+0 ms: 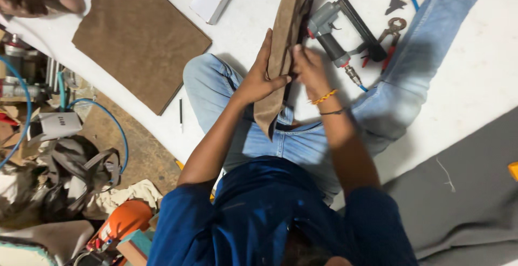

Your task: The person sits on the workshop floor and covers a flat board with brown fabric. They fold the fabric over the board, mark the board with a pen, press and smooth the fabric, and use a staple gun to fasten the fabric to the board, working the fabric taut by hand.

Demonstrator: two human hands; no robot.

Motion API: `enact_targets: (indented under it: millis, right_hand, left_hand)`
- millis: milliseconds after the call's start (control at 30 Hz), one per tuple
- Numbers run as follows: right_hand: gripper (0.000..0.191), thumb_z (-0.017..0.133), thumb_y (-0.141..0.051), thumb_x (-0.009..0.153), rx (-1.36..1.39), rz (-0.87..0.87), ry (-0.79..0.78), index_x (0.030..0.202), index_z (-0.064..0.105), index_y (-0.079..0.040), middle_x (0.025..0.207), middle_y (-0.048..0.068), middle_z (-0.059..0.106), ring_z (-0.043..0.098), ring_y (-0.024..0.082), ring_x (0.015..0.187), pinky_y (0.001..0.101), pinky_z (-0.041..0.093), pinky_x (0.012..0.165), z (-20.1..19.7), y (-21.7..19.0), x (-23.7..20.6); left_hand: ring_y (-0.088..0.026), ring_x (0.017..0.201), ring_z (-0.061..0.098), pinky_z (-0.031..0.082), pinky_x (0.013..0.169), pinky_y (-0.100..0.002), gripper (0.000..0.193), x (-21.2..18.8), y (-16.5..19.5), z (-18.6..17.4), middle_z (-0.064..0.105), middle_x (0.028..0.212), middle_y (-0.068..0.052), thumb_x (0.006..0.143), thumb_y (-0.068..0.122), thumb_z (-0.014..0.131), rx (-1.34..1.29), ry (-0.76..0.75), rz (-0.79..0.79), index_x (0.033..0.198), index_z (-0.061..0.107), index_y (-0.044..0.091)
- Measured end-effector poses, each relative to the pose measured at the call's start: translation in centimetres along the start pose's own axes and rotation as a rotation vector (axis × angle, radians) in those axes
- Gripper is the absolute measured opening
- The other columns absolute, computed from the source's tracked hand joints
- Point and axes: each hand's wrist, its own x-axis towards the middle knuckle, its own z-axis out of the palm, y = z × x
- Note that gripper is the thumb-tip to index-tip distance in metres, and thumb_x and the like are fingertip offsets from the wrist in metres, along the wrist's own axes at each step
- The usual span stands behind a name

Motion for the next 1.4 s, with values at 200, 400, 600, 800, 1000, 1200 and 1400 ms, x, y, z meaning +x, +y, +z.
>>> enact_targets:
  millis: [200,400,600,800,1000,1200,1400]
  right_hand:
    - [0.036,0.058,-0.032,0.108,0.260,-0.148,-0.014,0.113,0.070,0.001,0.099,-0.001,0.069,0.062,0.007,0.091,0.0260,0.053,0.080,4.0,-0.9,-3.3]
    - [0.036,0.050,-0.031,0.110,0.103,-0.228,0.170,0.110,0.067,0.001,0.097,0.002,0.070,0.062,0.009,0.088,0.0286,0.053,0.079,4.7,1.0,-4.8]
    - [0.035,0.045,-0.030,0.113,-0.344,-0.407,0.404,0.102,0.062,-0.001,0.086,0.012,0.069,0.064,0.018,0.079,0.0352,0.052,0.075,5.7,3.3,-3.5]
    - [0.035,0.044,-0.031,0.113,-0.404,-0.443,0.393,0.104,0.062,-0.002,0.088,0.012,0.067,0.062,0.019,0.082,0.0356,0.052,0.078,6.5,3.4,-3.0]
    - [0.037,0.042,-0.033,0.115,-0.371,-0.475,0.361,0.105,0.062,-0.003,0.090,0.010,0.067,0.062,0.016,0.085,0.0339,0.051,0.080,5.3,3.8,-2.7]
    - [0.037,0.042,-0.032,0.115,-0.222,-0.458,0.286,0.106,0.063,-0.003,0.089,0.004,0.063,0.056,0.011,0.084,0.0299,0.050,0.078,4.0,3.5,-2.9]
    - [0.036,0.044,-0.029,0.113,-0.053,-0.315,0.193,0.113,0.066,-0.001,0.094,0.001,0.064,0.053,0.009,0.086,0.0279,0.048,0.078,3.5,1.9,-4.9]
  left_hand:
    - [-0.029,0.165,0.005,0.012,0.134,-0.037,0.106,-0.2,-1.7,0.2,0.002,0.177,-0.019,0.097,0.029,0.075,-0.037,-0.021,0.074,0.167,-0.002,0.003]
    - [-0.025,0.164,0.015,0.014,0.133,-0.036,0.088,-1.5,-3.4,1.6,0.010,0.178,-0.013,0.108,0.066,0.024,-0.437,-0.006,-0.038,0.170,-0.001,0.008]
    - [-0.025,0.165,0.012,0.013,0.135,-0.036,0.084,-0.5,-5.9,2.3,0.005,0.179,-0.011,0.110,0.064,0.021,-0.642,0.001,-0.065,0.170,-0.001,0.009]
    - [-0.025,0.168,0.006,0.009,0.138,-0.036,0.078,-1.7,-6.0,2.2,-0.001,0.180,-0.012,0.114,0.059,0.022,-0.387,0.095,0.004,0.170,0.001,0.008]
    - [-0.033,0.165,0.000,0.013,0.136,-0.041,0.068,-2.5,-2.1,1.8,-0.009,0.174,-0.017,0.118,0.039,0.034,0.090,0.069,0.126,0.171,0.005,0.009]
    - [-0.035,0.164,0.006,0.016,0.136,-0.042,0.069,-1.8,0.9,2.5,-0.003,0.178,-0.020,0.112,0.023,0.055,0.283,0.053,0.148,0.170,0.019,0.011]
    - [-0.037,0.168,0.005,0.013,0.139,-0.046,0.077,-1.7,0.3,2.5,-0.001,0.177,-0.021,0.111,0.024,0.055,0.194,0.083,0.155,0.169,0.008,0.002]
